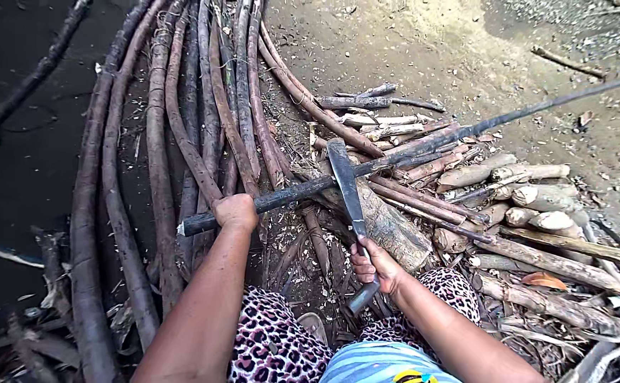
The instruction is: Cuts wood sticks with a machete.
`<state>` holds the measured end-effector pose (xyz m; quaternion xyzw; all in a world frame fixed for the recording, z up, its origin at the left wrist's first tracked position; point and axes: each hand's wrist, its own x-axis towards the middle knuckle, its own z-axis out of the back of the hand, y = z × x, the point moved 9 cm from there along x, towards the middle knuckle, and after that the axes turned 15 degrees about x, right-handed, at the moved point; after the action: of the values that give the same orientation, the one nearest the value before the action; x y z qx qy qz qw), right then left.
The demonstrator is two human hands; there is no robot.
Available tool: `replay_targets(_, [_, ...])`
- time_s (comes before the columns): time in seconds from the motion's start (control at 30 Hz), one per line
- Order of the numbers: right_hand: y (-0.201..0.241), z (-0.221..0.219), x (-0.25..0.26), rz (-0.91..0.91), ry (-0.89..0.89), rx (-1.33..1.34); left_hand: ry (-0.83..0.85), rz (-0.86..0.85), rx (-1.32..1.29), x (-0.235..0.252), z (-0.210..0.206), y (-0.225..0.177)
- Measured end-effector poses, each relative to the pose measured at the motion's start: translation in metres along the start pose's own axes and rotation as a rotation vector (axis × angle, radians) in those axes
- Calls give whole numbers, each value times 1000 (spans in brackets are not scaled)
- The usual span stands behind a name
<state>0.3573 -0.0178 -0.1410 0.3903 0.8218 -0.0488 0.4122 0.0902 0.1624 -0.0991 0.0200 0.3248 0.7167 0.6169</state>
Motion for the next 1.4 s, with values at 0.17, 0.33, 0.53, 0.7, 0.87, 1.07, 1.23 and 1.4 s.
replay_targets(0.17, [45,-30,-43,256,-100,-515,-180,33,-35,-1,24,4])
replay_targets(0.33, [118,-103,-133,886,70,-748,58,-71,-263,1,-6,-1])
replay_targets(0.53, [195,-191,-257,1900,462,-526,48,-119,-226,10,-14,-4])
replay_targets(0.7, [172,-123,-156,1779,17,-639,17,-152,-185,11,-11,-6])
replay_targets(0.87, [58,39,2,214,-455,-1269,38,-187,-217,11,-14,-12])
replay_targets(1.07, [64,2,-38,110,-265,-577,28,-121,-157,3,-4,-9])
replay_targets(1.23, [53,35,-3,286,-381,-1043,-50,-22,-161,6,-6,-11])
replay_targets(1.4, [83,-10,-34,140,-251,-807,-91,8,-117,13,-12,-16])
